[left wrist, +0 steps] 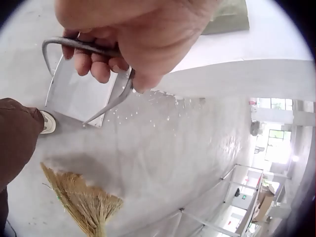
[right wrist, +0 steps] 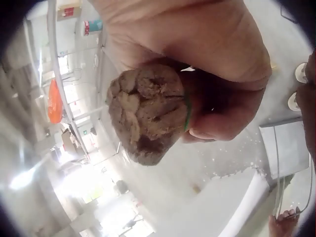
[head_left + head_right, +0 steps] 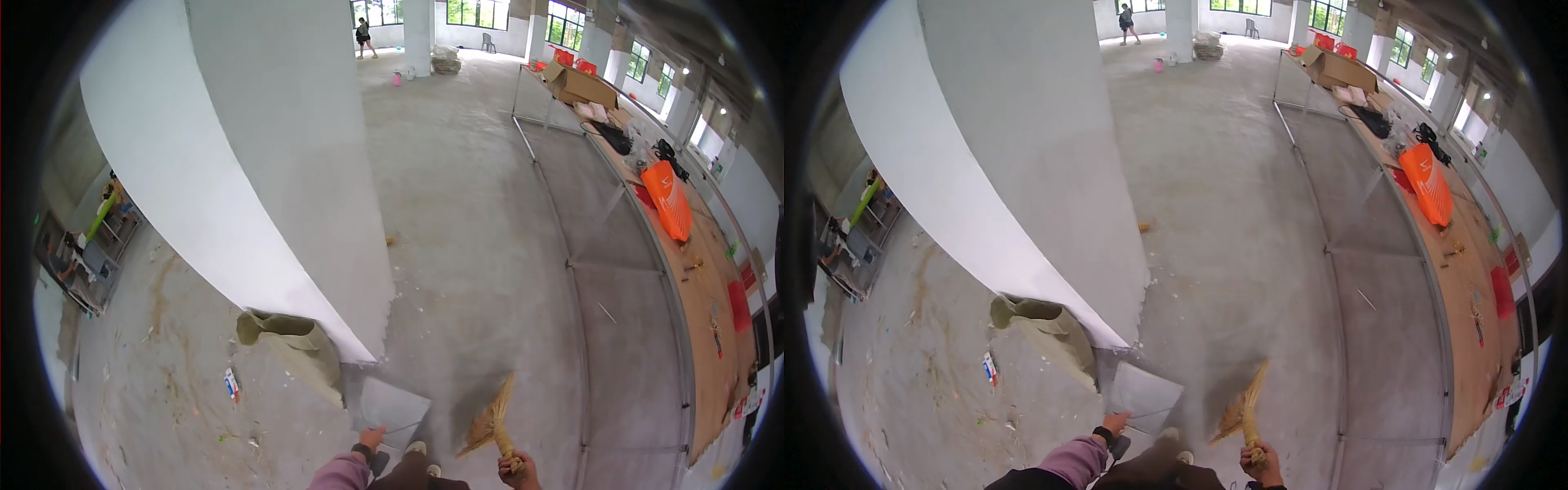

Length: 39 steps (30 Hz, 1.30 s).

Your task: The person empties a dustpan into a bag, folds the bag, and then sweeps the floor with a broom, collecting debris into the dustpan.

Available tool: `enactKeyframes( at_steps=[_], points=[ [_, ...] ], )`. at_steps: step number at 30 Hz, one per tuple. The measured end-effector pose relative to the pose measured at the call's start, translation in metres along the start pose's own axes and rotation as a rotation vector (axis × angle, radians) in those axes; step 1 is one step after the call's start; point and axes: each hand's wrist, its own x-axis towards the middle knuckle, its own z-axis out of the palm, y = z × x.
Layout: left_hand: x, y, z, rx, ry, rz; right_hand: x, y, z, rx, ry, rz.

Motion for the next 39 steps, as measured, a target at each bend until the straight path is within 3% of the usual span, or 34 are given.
enactKeyframes(
  at_steps=[5, 6, 8, 9, 12, 15, 19, 23, 24, 27, 28, 36, 39],
  points=[
    [-0.008, 0.004, -0.042, 0.291, -0.022, 0.280, 0.000, -0.006, 0.036, 0.018, -0.055, -0.054],
    [-0.010, 0.010, -0.047, 0.413, -0.008, 0.298, -0.007, 0.000, 0.053, -0.087, -0.015, -0.171],
    [-0.022, 0.029, -0.049, 0.144, -0.025, 0.102, -0.022, 0.004, 0.082, -0.289, 0.068, -0.404],
    [-0.027, 0.038, -0.046, -0.002, -0.013, -0.028, -0.024, -0.006, 0.084, -0.292, 0.053, -0.378],
    [-0.022, 0.031, -0.030, -0.002, -0.058, 0.190, -0.025, -0.052, 0.087, -0.276, 0.014, -0.247],
    [-0.032, 0.058, -0.006, -0.385, -0.163, -0.261, -0.018, -0.117, 0.100, -0.227, -0.007, -0.072],
    [-0.073, 0.095, 0.020, -0.483, -0.137, -0.166, -0.021, -0.172, 0.125, -0.184, 0.021, -0.002],
    [-0.074, 0.098, 0.038, -0.468, 0.063, -0.185, -0.018, -0.222, 0.142, -0.169, 0.083, 0.064],
    [-0.078, 0.094, 0.039, -0.319, 0.022, 0.043, -0.015, -0.232, 0.145, -0.167, 0.108, 0.069],
    [-0.080, 0.084, 0.048, -0.682, 0.131, -0.181, -0.001, -0.254, 0.151, -0.223, 0.045, -0.018],
    [-0.080, 0.082, 0.051, -0.612, 0.171, -0.176, 0.003, -0.262, 0.156, -0.236, 0.072, -0.011],
    [-0.075, 0.108, 0.089, -0.866, 0.266, -0.217, 0.036, -0.275, 0.228, -0.242, 0.188, -0.043],
    [-0.057, 0.121, 0.096, -0.870, 0.257, -0.235, 0.048, -0.280, 0.258, -0.189, 0.140, 0.024]
  ],
)
